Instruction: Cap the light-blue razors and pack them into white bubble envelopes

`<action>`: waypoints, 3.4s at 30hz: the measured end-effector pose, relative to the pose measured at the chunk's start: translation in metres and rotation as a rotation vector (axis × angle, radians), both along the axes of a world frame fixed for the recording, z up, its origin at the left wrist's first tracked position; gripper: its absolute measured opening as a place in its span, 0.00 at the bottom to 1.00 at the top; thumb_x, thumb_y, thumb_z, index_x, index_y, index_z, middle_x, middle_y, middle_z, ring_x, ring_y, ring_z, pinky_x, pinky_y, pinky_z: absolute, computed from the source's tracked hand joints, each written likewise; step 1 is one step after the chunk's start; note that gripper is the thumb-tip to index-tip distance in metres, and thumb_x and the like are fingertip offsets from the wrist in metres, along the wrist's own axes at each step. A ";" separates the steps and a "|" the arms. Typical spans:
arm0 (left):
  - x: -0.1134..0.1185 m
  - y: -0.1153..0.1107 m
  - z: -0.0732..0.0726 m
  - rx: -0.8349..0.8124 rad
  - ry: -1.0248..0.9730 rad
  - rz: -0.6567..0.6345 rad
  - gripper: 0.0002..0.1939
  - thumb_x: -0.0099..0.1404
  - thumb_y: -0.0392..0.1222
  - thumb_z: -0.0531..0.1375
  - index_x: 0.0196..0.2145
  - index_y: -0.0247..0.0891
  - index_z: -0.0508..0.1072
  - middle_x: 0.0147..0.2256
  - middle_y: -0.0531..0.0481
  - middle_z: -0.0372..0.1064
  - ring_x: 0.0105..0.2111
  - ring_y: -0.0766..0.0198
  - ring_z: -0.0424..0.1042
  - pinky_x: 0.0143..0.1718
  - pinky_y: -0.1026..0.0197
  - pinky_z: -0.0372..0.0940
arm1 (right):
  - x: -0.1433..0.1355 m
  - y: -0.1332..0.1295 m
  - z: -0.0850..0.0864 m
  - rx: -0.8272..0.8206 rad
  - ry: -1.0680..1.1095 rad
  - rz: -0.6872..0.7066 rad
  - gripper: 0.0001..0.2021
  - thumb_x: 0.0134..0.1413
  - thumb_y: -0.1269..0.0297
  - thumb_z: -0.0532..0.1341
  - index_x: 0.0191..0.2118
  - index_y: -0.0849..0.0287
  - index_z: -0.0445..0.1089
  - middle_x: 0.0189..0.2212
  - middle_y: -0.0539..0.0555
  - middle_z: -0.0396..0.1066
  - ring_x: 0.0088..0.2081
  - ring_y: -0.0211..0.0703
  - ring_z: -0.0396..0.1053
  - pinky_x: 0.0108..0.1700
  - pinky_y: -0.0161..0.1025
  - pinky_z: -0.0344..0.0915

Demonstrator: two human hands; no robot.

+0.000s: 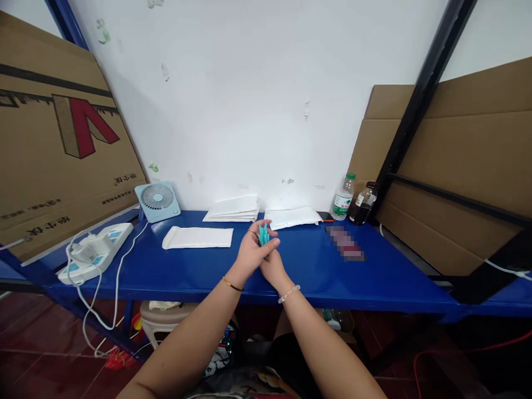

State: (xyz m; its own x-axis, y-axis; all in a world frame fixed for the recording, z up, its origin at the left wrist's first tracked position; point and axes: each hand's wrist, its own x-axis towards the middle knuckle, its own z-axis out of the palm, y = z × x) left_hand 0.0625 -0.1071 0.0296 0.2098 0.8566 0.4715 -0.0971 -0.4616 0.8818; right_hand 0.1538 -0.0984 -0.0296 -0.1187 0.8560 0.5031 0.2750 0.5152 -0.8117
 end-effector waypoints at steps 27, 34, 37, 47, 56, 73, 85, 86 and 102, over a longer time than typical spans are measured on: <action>-0.181 0.025 0.026 0.052 1.349 0.002 0.25 0.64 0.46 0.52 0.58 0.44 0.61 0.48 0.47 0.70 0.43 0.59 0.71 0.43 0.61 0.63 | 0.012 -0.013 0.004 -0.433 0.163 0.068 0.19 0.48 0.46 0.61 0.35 0.60 0.68 0.16 0.47 0.62 0.19 0.36 0.59 0.21 0.34 0.57; -0.193 0.074 0.026 0.144 1.863 0.000 0.48 0.48 0.23 0.59 0.61 0.58 0.52 0.65 0.50 0.41 0.55 0.47 0.61 0.46 0.53 0.63 | 0.026 -0.010 0.008 -0.405 0.209 0.097 0.19 0.50 0.46 0.60 0.26 0.59 0.64 0.17 0.47 0.61 0.20 0.36 0.60 0.24 0.34 0.58; -0.183 0.066 0.022 0.075 1.854 -0.091 0.58 0.43 0.26 0.64 0.64 0.57 0.42 0.65 0.44 0.41 0.47 0.50 0.69 0.44 0.57 0.63 | 0.045 -0.001 0.009 -0.295 0.313 0.027 0.18 0.52 0.48 0.60 0.24 0.60 0.63 0.21 0.50 0.66 0.27 0.39 0.66 0.31 0.35 0.61; -0.109 0.072 0.012 0.372 1.413 -0.322 0.64 0.29 0.48 0.73 0.63 0.48 0.50 0.64 0.43 0.44 0.62 0.40 0.46 0.58 0.47 0.49 | 0.073 0.005 0.011 -0.380 0.170 -0.022 0.22 0.53 0.44 0.56 0.23 0.60 0.62 0.20 0.51 0.65 0.25 0.40 0.65 0.30 0.36 0.62; -0.065 0.099 0.011 0.329 1.529 -0.424 0.56 0.23 0.42 0.71 0.55 0.47 0.64 0.54 0.43 0.61 0.57 0.40 0.54 0.57 0.45 0.51 | 0.088 -0.014 0.058 -0.482 -0.132 0.176 0.15 0.46 0.52 0.63 0.33 0.60 0.68 0.19 0.47 0.63 0.20 0.35 0.60 0.23 0.33 0.59; -0.070 0.084 0.017 0.190 1.208 -0.339 0.36 0.42 0.43 0.64 0.51 0.43 0.61 0.33 0.54 0.68 0.31 0.58 0.70 0.29 0.64 0.60 | 0.097 0.014 0.051 -0.165 -0.932 0.042 0.03 0.47 0.68 0.59 0.29 0.57 0.70 0.28 0.51 0.74 0.31 0.43 0.70 0.31 0.33 0.58; -0.067 0.071 0.003 0.315 1.254 -0.306 0.54 0.39 0.54 0.68 0.62 0.43 0.50 0.57 0.41 0.59 0.56 0.43 0.59 0.54 0.49 0.55 | 0.094 0.016 0.089 -0.157 -1.194 -0.031 0.07 0.50 0.67 0.58 0.35 0.56 0.73 0.30 0.55 0.75 0.31 0.46 0.71 0.30 0.34 0.58; -0.069 0.071 0.004 0.314 1.228 -0.267 0.58 0.39 0.56 0.68 0.64 0.43 0.46 0.60 0.40 0.53 0.60 0.42 0.52 0.57 0.47 0.50 | 0.097 0.016 0.092 -0.153 -1.155 -0.027 0.08 0.53 0.65 0.57 0.36 0.56 0.73 0.31 0.54 0.75 0.32 0.45 0.71 0.30 0.34 0.59; -0.016 0.030 0.000 -0.134 0.709 0.016 0.21 0.61 0.59 0.53 0.24 0.38 0.63 0.21 0.52 0.62 0.22 0.66 0.63 0.22 0.64 0.53 | 0.077 -0.019 0.127 0.276 -0.758 -0.224 0.40 0.43 0.55 0.67 0.62 0.57 0.52 0.55 0.63 0.62 0.57 0.60 0.57 0.57 0.54 0.52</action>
